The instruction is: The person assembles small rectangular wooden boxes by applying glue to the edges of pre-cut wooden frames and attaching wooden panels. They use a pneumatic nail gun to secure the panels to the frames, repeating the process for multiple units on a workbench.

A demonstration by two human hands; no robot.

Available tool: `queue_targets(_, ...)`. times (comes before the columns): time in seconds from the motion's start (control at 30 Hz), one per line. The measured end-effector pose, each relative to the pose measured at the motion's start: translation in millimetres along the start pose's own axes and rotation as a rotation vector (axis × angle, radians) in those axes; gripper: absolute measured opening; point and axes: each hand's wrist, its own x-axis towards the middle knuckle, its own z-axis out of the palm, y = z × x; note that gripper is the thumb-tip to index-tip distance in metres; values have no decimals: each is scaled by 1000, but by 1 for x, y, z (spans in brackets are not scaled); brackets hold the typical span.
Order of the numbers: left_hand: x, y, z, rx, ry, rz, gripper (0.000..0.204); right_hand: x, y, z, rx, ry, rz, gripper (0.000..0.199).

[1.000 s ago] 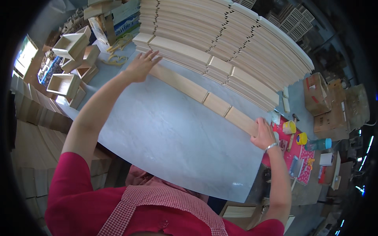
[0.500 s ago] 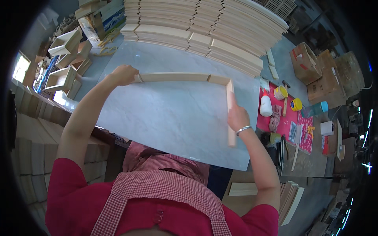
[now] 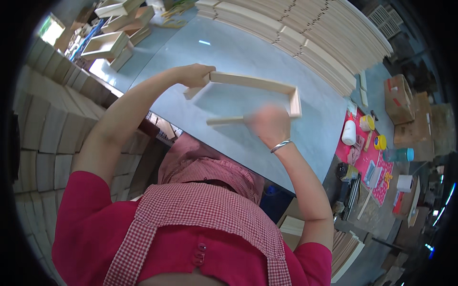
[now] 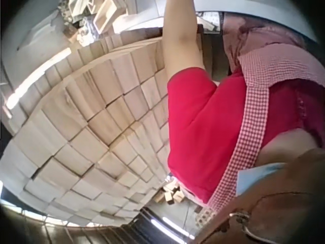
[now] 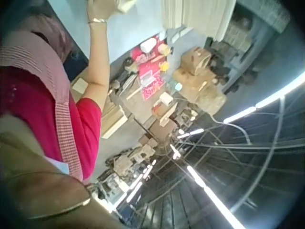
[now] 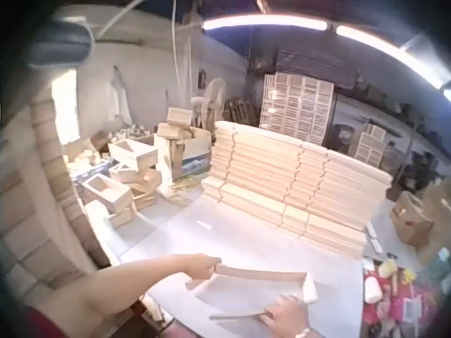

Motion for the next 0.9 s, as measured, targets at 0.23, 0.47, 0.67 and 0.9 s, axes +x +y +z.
queue_targets(0.23, -34, 18, 14, -611, 216, -99, 45, 15, -26, 45, 270, 113, -27, 24)
queue_targets(0.47, -55, 25, 39, -901, 302, -122, 49, 13, -29, 45, 212, 134, -40, 24)
queue_targets(0.67, -76, 19, 55, -1120, 315, 47, 77, 14, -29, 48, 200, 155, -25, 25)
queue_targets(0.9, -94, 11, 59, -844, 186, 183, 116, 15, -30, 47, 195, 138, -27, 27)
